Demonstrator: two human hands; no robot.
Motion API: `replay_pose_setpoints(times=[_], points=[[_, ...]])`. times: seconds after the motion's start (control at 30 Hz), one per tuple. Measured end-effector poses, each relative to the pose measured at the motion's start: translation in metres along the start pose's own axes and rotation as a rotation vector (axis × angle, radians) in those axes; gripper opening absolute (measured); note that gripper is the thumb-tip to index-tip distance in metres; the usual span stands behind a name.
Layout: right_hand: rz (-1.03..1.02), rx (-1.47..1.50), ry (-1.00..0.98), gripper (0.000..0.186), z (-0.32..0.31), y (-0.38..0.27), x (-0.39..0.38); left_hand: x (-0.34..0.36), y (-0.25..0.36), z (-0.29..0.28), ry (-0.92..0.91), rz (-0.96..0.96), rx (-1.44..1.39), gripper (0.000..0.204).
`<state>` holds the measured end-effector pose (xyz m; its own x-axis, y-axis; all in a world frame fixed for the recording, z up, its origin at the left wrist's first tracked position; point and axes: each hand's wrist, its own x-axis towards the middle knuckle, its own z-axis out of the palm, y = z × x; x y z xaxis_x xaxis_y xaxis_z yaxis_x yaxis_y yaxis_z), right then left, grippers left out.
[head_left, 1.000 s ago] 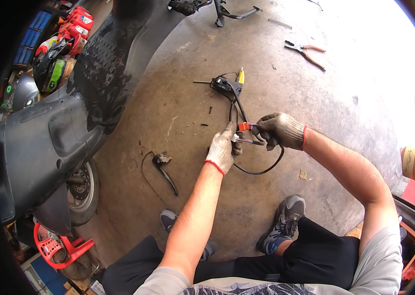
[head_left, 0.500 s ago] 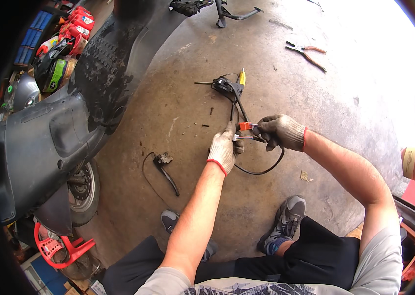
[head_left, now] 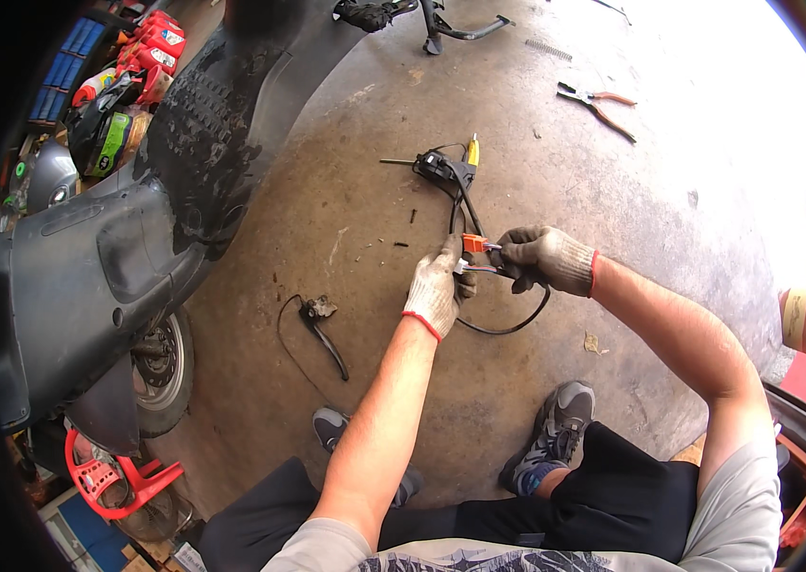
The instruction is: Using tools to repair and service various components of a motorcycle, including the rear assembly and front controls.
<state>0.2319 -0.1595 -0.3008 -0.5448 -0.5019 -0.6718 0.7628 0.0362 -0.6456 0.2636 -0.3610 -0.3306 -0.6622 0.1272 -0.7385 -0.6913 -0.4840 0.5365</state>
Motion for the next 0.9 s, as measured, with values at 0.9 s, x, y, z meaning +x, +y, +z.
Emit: replay_pose_setpoints(times=[0.9], points=[[-0.078,-0.349,0.031,0.021,0.008,-0.006,-0.007,0.004,-0.002,-0.008,-0.124,-0.001,-0.206,0.022]])
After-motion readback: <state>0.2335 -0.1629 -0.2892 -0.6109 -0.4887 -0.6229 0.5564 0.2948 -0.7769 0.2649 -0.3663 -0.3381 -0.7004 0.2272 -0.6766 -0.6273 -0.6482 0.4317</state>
